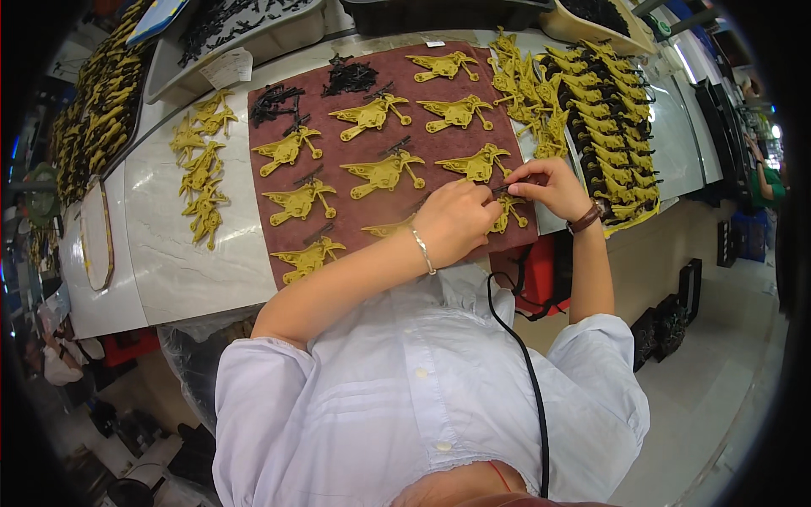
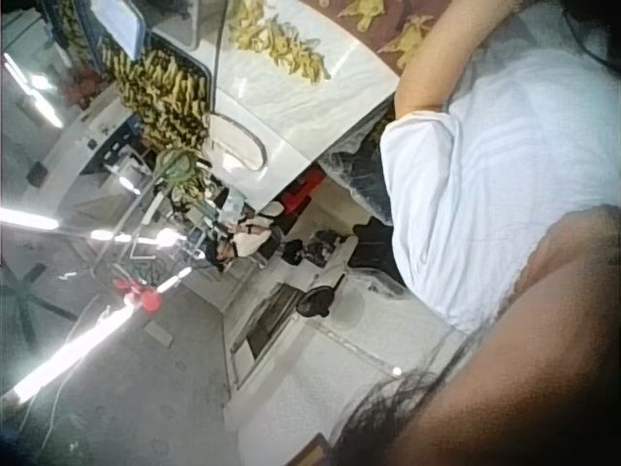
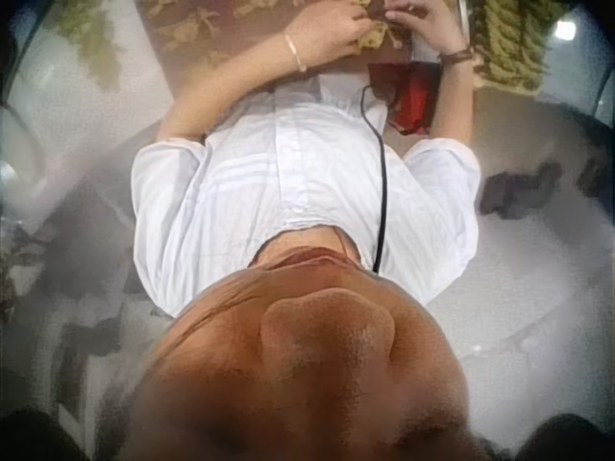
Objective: The person retrieves toy motorcycle frames from a bin, arranges them on a work mat, and attaches handlebars and wheels to the frames by hand.
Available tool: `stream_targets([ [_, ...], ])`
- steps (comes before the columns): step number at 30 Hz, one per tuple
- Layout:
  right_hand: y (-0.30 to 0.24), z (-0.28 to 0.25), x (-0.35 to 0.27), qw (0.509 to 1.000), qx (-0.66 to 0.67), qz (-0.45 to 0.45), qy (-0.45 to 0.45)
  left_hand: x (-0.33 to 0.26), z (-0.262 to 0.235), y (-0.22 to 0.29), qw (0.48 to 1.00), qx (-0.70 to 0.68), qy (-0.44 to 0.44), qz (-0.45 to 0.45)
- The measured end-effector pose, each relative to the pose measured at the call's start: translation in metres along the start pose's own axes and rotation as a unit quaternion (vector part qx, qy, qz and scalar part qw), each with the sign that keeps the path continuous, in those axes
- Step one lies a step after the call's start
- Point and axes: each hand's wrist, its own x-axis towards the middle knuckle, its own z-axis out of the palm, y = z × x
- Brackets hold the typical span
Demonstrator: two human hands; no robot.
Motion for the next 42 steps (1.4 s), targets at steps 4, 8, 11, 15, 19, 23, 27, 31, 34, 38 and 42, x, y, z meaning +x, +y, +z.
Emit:
stream_targets([
  [4,0.001,0.005,0.000,1.000,-0.023,0.007,0.003,0.001,0.011,0.005,0.999,0.005,-0.016,-0.035],
  [8,-0.001,0.007,0.004,1.000,-0.020,-0.008,-0.006,-0.001,0.017,0.004,0.999,0.008,-0.001,-0.041],
  [11,0.009,0.008,0.005,1.000,0.002,-0.019,-0.014,-0.001,0.018,0.005,0.999,0.011,-0.005,-0.043],
  [15,0.009,0.007,0.003,0.997,-0.066,-0.045,-0.004,-0.001,0.020,0.007,0.999,0.015,0.006,-0.047],
  [19,0.000,0.014,-0.001,0.995,-0.090,-0.026,0.038,-0.001,0.021,0.007,0.997,0.010,0.002,-0.071],
  [23,0.000,0.017,-0.005,0.986,-0.120,-0.019,0.115,0.000,0.019,0.009,0.996,0.001,-0.002,-0.094],
  [27,-0.003,0.023,-0.008,0.979,-0.130,-0.019,0.157,0.001,0.013,0.013,0.993,-0.008,-0.027,-0.116],
  [31,-0.008,0.031,-0.010,0.970,-0.169,-0.025,0.173,-0.005,-0.006,0.006,0.998,-0.020,0.023,-0.055],
  [34,-0.006,0.032,-0.014,0.968,-0.174,-0.039,0.175,-0.008,-0.050,-0.029,0.985,-0.001,0.146,-0.089],
  [38,-0.008,0.034,-0.016,0.972,-0.141,-0.047,0.183,-0.042,-0.124,-0.114,0.924,0.167,0.291,-0.184],
  [42,-0.022,0.036,-0.012,0.970,-0.130,-0.057,0.199,-0.069,-0.146,-0.172,0.894,0.200,0.169,-0.365],
])
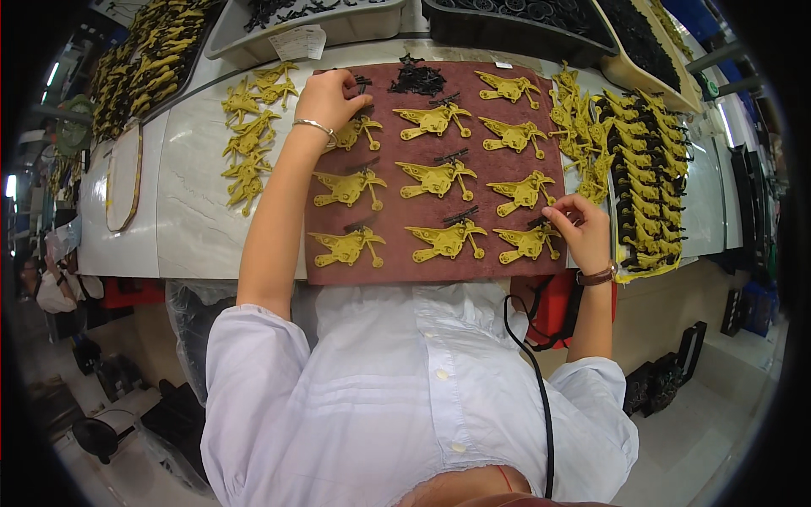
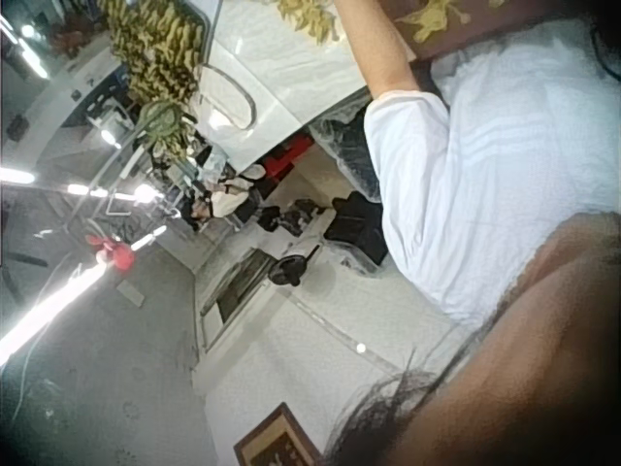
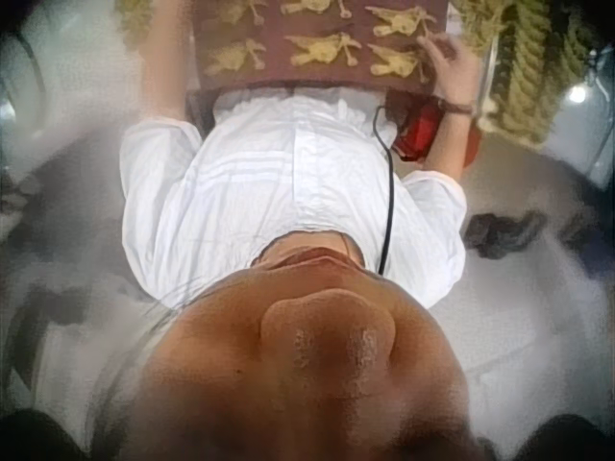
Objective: The person retrieves toy motorcycle frames from a bin, arranges them on a work mat, and attaches handlebars and wheels to the frames by hand.
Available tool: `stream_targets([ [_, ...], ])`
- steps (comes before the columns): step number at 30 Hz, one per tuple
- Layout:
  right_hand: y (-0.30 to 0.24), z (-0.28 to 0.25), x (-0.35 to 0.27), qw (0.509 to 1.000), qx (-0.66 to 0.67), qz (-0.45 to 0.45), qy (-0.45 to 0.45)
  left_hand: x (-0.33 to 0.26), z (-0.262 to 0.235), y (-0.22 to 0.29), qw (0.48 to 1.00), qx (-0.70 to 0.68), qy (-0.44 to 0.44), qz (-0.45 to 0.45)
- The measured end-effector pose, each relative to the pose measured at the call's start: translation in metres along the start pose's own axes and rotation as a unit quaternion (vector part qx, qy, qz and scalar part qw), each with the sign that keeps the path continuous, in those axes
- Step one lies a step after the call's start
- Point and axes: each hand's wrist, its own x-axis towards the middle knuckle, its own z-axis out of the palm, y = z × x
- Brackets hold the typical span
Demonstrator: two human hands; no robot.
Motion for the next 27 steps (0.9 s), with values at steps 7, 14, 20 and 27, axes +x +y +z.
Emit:
stream_targets([
  [7,-0.007,0.005,0.005,0.999,-0.001,-0.043,0.015,0.013,0.013,-0.011,0.998,0.024,-0.056,-0.034],
  [14,-0.011,0.004,0.009,0.999,0.038,-0.016,0.025,0.017,0.009,-0.027,0.986,-0.117,-0.071,-0.094],
  [20,-0.026,0.017,0.024,0.982,0.182,-0.036,0.017,0.003,-0.012,0.018,0.852,-0.501,-0.119,-0.098],
  [27,-0.090,0.045,0.056,0.936,0.334,-0.066,-0.086,-0.058,-0.022,0.123,0.772,-0.604,-0.199,0.003],
])
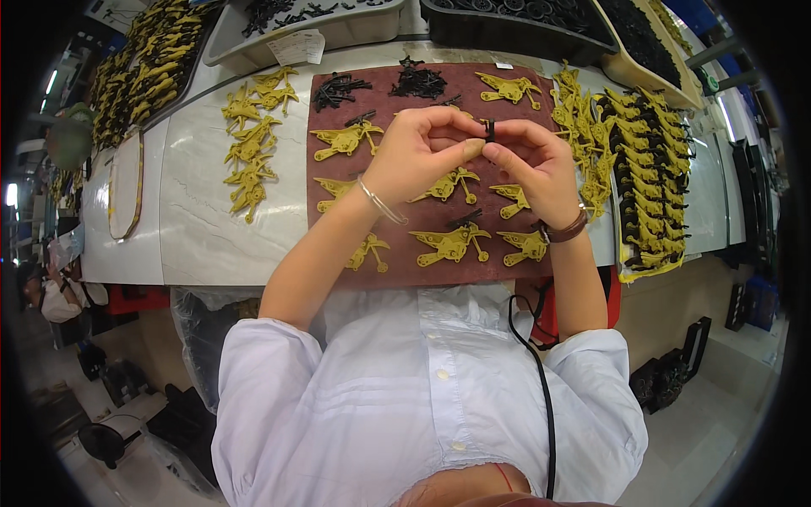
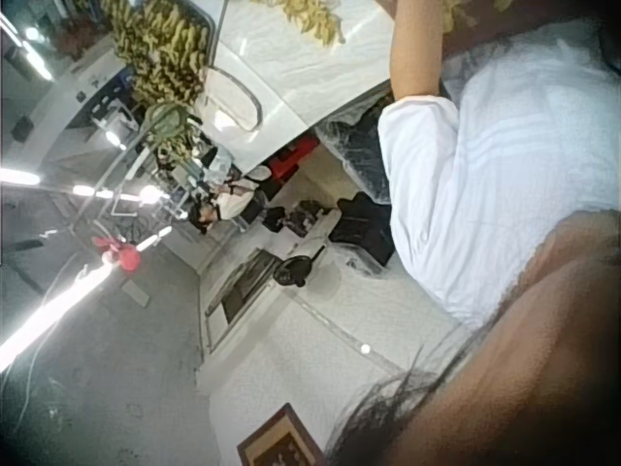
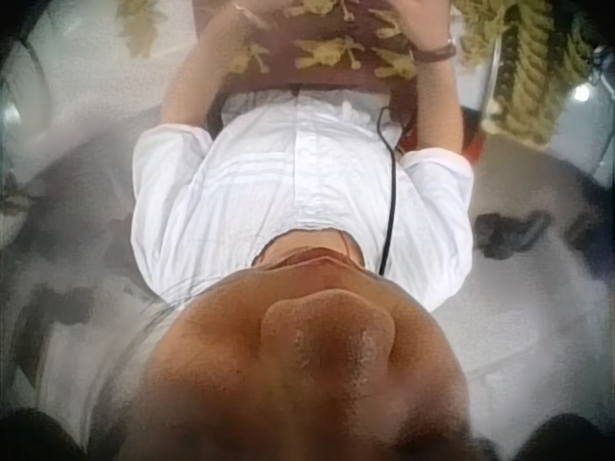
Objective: The person retrieves toy motorcycle frames from a bin, arranges them on a work mat, and attaches handlebars and wheels to the frames by hand.
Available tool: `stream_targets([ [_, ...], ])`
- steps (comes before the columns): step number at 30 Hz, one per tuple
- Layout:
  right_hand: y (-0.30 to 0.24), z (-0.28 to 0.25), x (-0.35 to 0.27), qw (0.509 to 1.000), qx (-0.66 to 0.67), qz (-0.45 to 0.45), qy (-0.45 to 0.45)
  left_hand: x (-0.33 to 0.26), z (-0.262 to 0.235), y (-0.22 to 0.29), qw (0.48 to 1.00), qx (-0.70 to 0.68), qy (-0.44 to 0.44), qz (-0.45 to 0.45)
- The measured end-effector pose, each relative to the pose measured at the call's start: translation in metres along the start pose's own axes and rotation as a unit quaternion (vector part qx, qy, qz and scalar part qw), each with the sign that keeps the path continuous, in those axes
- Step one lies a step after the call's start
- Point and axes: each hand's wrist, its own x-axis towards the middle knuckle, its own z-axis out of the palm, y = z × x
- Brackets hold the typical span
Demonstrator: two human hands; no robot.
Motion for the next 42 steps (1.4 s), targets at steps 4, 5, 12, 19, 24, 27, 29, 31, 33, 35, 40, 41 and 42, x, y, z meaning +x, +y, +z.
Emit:
stream_targets([
  [4,0.010,-0.028,0.000,0.998,-0.068,-0.017,-0.010,-0.001,-0.024,0.001,0.986,0.151,0.032,0.060],
  [5,0.013,-0.040,0.000,0.997,-0.070,-0.037,0.016,0.004,-0.043,-0.002,0.948,0.293,0.078,0.101],
  [12,0.018,-0.101,-0.010,0.988,-0.136,-0.006,0.069,0.021,-0.165,-0.042,0.696,0.692,0.143,0.131],
  [19,0.044,-0.114,-0.005,0.939,-0.342,0.015,-0.036,0.031,-0.172,-0.056,0.690,0.698,0.119,0.147],
  [24,0.041,-0.105,0.010,0.919,-0.379,0.021,-0.102,0.035,-0.179,-0.063,0.704,0.654,0.178,0.214],
  [27,0.036,-0.101,0.018,0.881,-0.445,0.026,-0.161,0.038,-0.178,-0.059,0.836,0.483,0.208,0.156],
  [29,0.042,-0.104,0.017,0.876,-0.454,0.001,-0.160,0.038,-0.165,-0.051,0.866,0.445,0.218,0.068],
  [31,0.046,-0.107,0.017,0.871,-0.463,-0.025,-0.159,0.040,-0.152,-0.046,0.962,0.183,0.195,0.055],
  [33,0.048,-0.109,0.016,0.871,-0.464,-0.036,-0.155,0.039,-0.121,-0.038,0.986,0.098,0.133,-0.012],
  [35,0.049,-0.108,0.018,0.870,-0.466,-0.035,-0.157,0.030,-0.080,-0.025,0.992,-0.005,0.030,-0.120],
  [40,0.046,-0.105,0.020,0.868,-0.469,-0.041,-0.161,0.025,0.012,-0.042,0.953,0.248,-0.167,-0.045],
  [41,0.046,-0.106,0.020,0.863,-0.476,-0.039,-0.165,0.026,0.031,-0.040,0.927,0.344,-0.142,0.048],
  [42,0.046,-0.107,0.020,0.858,-0.483,-0.038,-0.171,0.030,0.042,-0.049,0.893,0.422,-0.135,0.075],
])
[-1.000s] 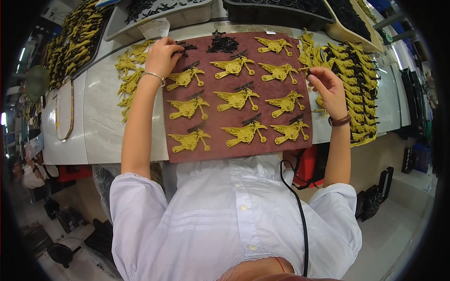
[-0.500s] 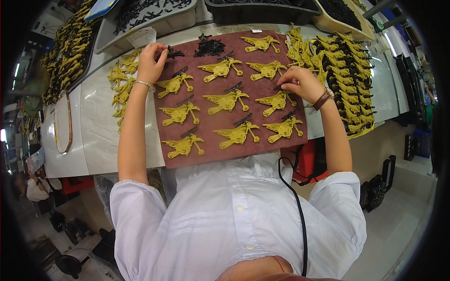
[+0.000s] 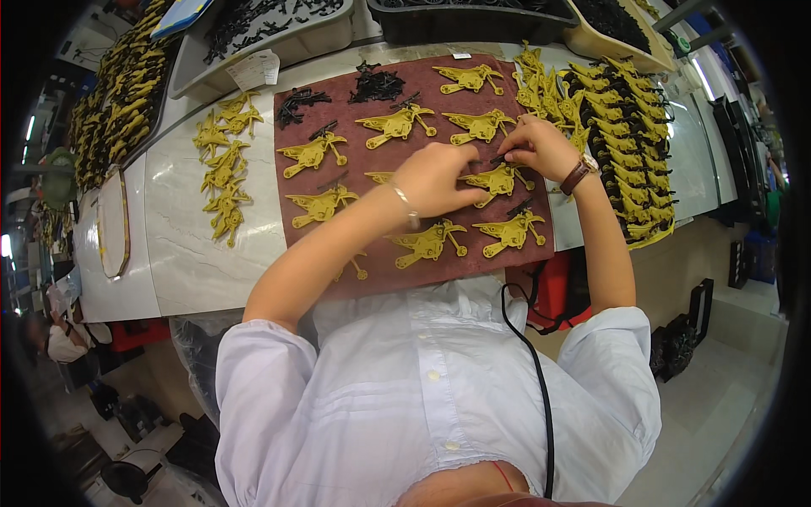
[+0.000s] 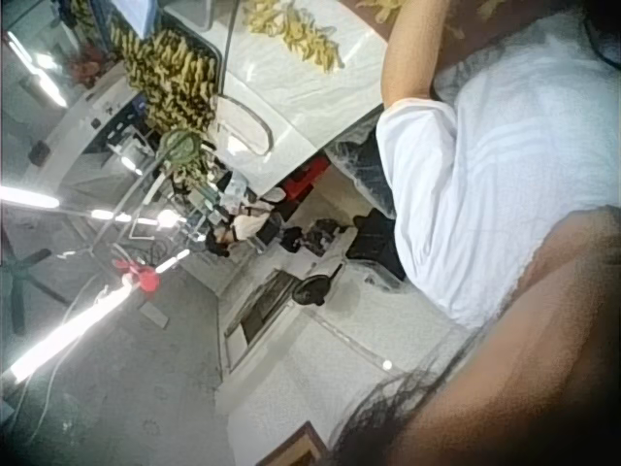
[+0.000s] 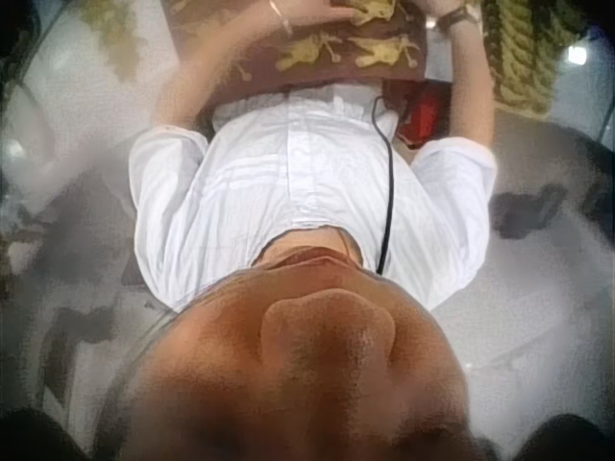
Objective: The person retrieves toy motorcycle frames from a bin, arranges them on a work mat, and attaches handlebars and wheels to the frames by hand.
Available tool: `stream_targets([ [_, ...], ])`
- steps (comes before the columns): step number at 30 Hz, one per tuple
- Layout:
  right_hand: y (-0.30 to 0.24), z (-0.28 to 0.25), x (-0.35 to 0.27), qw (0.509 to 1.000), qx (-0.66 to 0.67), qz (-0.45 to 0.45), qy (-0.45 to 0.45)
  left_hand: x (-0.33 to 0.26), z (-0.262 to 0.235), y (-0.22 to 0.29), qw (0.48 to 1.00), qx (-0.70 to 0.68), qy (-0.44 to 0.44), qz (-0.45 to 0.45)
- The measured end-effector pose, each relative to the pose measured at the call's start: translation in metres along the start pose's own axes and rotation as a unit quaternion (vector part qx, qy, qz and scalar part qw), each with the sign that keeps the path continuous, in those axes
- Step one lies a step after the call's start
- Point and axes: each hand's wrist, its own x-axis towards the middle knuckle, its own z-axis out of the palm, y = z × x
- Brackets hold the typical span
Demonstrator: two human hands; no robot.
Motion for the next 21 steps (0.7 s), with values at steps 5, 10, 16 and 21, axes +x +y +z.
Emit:
stream_targets([
  [5,-0.003,-0.001,-0.001,1.000,-0.002,0.022,0.000,0.017,0.033,0.004,0.990,0.134,0.043,0.008],
  [10,-0.009,-0.007,-0.001,1.000,0.004,0.029,-0.001,0.019,0.038,0.005,0.989,0.142,0.025,-0.022],
  [16,-0.013,-0.007,-0.001,0.999,-0.015,0.041,-0.014,0.018,0.042,0.008,0.992,0.111,0.065,0.010],
  [21,-0.001,0.000,-0.006,1.000,0.020,0.000,0.021,0.018,0.047,0.005,0.991,0.095,0.081,0.042],
])
